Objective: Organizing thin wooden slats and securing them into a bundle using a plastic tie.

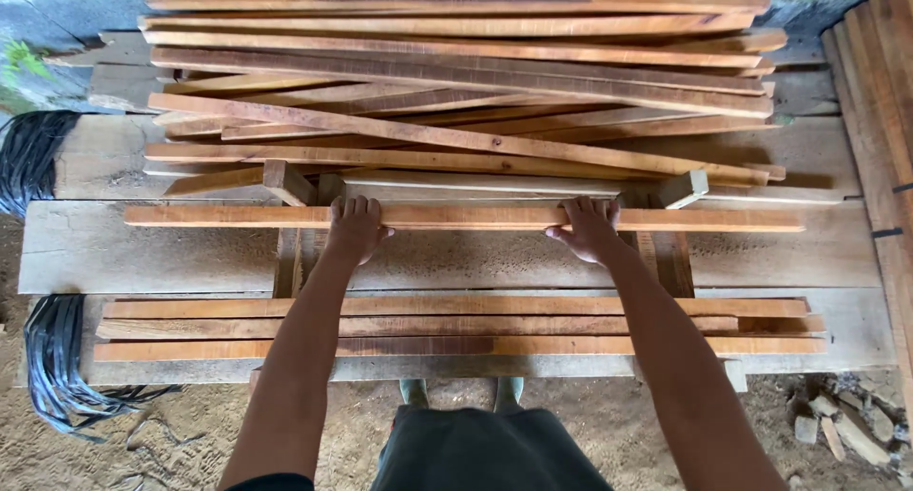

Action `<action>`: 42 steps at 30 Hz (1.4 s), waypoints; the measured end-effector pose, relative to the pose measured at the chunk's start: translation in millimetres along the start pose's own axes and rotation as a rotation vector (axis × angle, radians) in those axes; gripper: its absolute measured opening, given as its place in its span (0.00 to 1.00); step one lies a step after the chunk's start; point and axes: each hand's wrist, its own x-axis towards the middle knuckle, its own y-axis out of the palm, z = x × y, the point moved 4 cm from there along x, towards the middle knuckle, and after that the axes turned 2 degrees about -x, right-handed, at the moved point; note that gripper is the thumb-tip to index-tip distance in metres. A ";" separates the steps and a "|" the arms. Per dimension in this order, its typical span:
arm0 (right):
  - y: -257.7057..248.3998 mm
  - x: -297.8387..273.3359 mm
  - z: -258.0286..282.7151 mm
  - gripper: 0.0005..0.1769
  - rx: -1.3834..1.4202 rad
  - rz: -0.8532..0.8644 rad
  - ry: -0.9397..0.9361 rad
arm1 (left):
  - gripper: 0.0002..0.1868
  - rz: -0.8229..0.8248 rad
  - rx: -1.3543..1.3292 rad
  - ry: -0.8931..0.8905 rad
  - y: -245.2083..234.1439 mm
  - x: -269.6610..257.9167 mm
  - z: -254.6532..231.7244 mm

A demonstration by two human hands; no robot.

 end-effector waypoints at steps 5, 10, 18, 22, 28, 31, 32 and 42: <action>10.7 6.4 -10.3 0.33 0.010 -0.015 -0.037 | 0.26 -0.099 0.069 0.054 -8.2 -6.3 -0.2; 7.7 2.2 -7.0 0.31 -0.093 0.009 -0.025 | 0.25 -0.051 0.052 0.034 0.9 -3.3 2.4; 4.0 -15.0 4.0 0.36 -0.171 0.049 0.011 | 0.31 -0.133 0.096 0.003 25.9 -5.6 1.6; -24.6 -56.6 36.3 0.46 -0.151 0.127 0.069 | 0.29 -0.100 0.007 -0.011 -11.3 -49.4 -14.9; -6.1 -71.1 33.4 0.45 -0.133 0.162 0.102 | 0.45 0.170 -0.096 -0.104 -47.5 -90.7 -31.5; -0.3 -87.9 34.9 0.42 -0.138 0.148 0.097 | 0.49 0.189 -0.098 -0.109 -31.6 -96.7 -30.0; 0.9 -92.6 36.0 0.41 -0.122 0.155 0.099 | 0.47 0.185 -0.090 -0.105 -30.8 -101.1 -31.3; 22.1 -131.2 39.1 0.37 -0.135 0.135 0.086 | 0.46 0.126 -0.085 -0.083 3.0 -138.4 -32.8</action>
